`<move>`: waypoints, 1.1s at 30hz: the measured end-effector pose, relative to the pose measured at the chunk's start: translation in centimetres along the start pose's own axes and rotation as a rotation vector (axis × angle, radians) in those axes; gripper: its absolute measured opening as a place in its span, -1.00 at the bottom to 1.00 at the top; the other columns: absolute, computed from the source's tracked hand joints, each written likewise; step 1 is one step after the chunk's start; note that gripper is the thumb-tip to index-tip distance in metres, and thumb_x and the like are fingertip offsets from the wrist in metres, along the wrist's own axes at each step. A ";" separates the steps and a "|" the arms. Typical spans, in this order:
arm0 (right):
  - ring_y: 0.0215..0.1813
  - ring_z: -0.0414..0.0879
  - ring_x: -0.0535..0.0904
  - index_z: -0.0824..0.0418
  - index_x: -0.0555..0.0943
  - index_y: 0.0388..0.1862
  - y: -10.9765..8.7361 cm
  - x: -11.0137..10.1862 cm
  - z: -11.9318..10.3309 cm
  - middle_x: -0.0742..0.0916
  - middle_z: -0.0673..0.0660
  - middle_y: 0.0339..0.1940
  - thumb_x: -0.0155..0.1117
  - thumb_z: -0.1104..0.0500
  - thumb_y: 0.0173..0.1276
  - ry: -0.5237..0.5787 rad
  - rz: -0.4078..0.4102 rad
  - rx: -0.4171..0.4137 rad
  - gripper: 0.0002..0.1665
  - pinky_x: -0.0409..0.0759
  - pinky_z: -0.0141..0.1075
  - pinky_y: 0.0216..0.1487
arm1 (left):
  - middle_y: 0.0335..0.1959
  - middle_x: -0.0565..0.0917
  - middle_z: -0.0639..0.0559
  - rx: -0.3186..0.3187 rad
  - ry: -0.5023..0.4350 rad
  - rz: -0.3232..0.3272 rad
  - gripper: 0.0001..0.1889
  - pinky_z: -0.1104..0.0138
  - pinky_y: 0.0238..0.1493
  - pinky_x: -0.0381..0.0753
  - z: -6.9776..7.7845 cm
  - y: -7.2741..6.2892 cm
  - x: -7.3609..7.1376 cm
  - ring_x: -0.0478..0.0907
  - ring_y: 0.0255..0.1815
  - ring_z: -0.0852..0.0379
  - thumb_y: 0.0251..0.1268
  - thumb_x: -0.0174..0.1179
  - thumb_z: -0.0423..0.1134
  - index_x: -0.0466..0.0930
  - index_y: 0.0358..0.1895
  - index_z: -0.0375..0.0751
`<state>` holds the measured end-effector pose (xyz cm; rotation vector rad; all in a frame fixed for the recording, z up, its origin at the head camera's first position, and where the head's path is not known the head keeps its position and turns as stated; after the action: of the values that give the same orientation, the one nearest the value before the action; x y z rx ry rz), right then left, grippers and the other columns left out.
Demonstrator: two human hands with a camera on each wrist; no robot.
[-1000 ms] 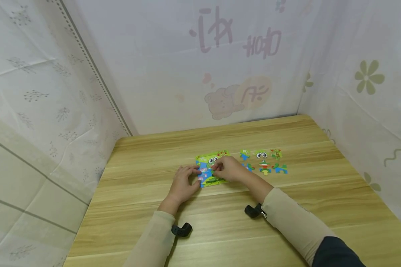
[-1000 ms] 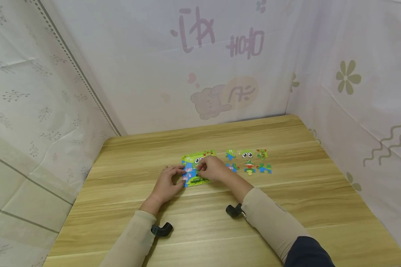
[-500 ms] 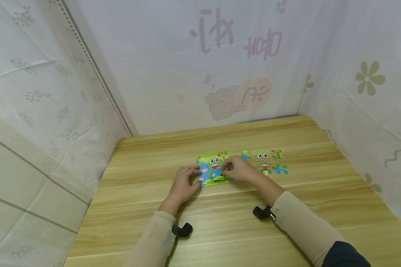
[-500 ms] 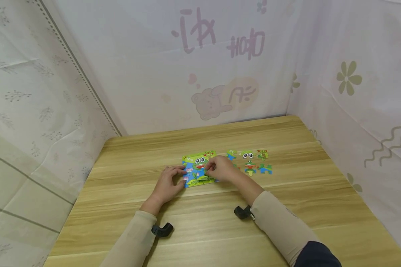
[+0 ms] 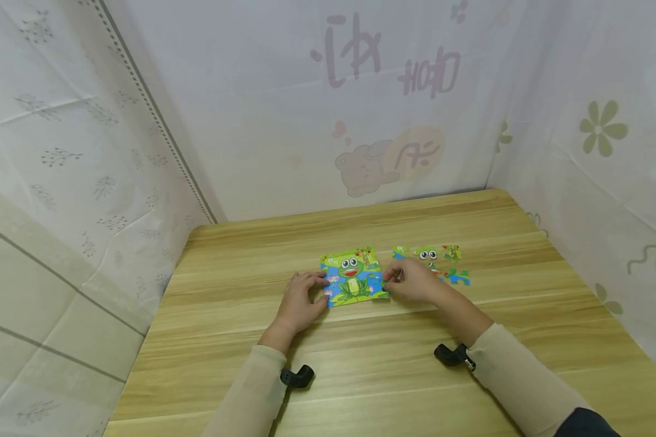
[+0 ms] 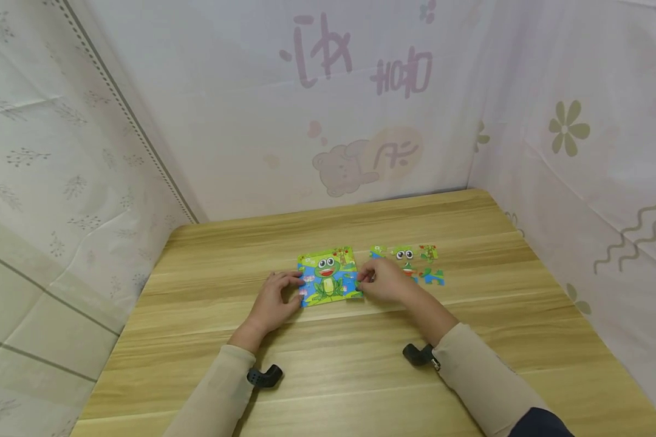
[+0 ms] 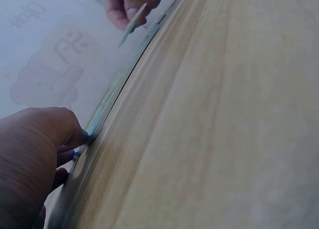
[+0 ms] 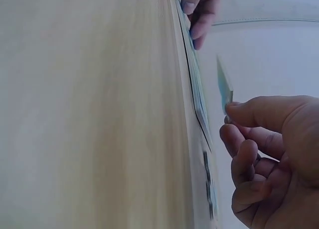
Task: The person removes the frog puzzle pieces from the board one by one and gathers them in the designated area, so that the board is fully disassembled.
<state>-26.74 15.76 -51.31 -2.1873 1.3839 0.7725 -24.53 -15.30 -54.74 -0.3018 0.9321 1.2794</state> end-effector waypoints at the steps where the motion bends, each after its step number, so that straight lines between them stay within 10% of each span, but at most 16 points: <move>1: -0.32 -0.09 0.57 0.11 0.75 -0.18 -0.3 -0.2 0.2 0.71 -0.03 -0.28 0.49 0.18 0.41 -0.007 0.006 0.000 -0.93 0.62 -0.28 -0.34 | 0.34 0.62 0.01 -0.001 -0.001 0.000 -0.74 -0.06 0.69 -0.10 0.0 0.0 0.0 0.44 0.46 -0.06 0.31 0.41 -0.26 0.72 0.04 -0.11; 33: -0.29 -0.09 0.60 0.10 0.77 -0.18 -5.1 -2.1 3.6 0.71 -0.03 -0.28 0.48 0.27 0.36 0.015 -0.017 0.018 -0.90 0.62 -0.31 -0.29 | 0.33 0.63 0.01 -0.002 -0.009 -0.002 -0.76 0.00 0.70 -0.13 -0.1 0.0 0.0 0.44 0.46 -0.02 0.34 0.39 -0.27 0.73 0.04 -0.10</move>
<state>-23.64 21.46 -52.29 -2.1924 1.3729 0.7359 -24.63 -15.37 -54.83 -0.2986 0.9228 1.2788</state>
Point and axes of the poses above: each hand's wrist, its own y-axis towards the middle knuckle, its own x-axis out of the palm, z = x × y, the point moved 2 cm from there along y, towards the middle knuckle
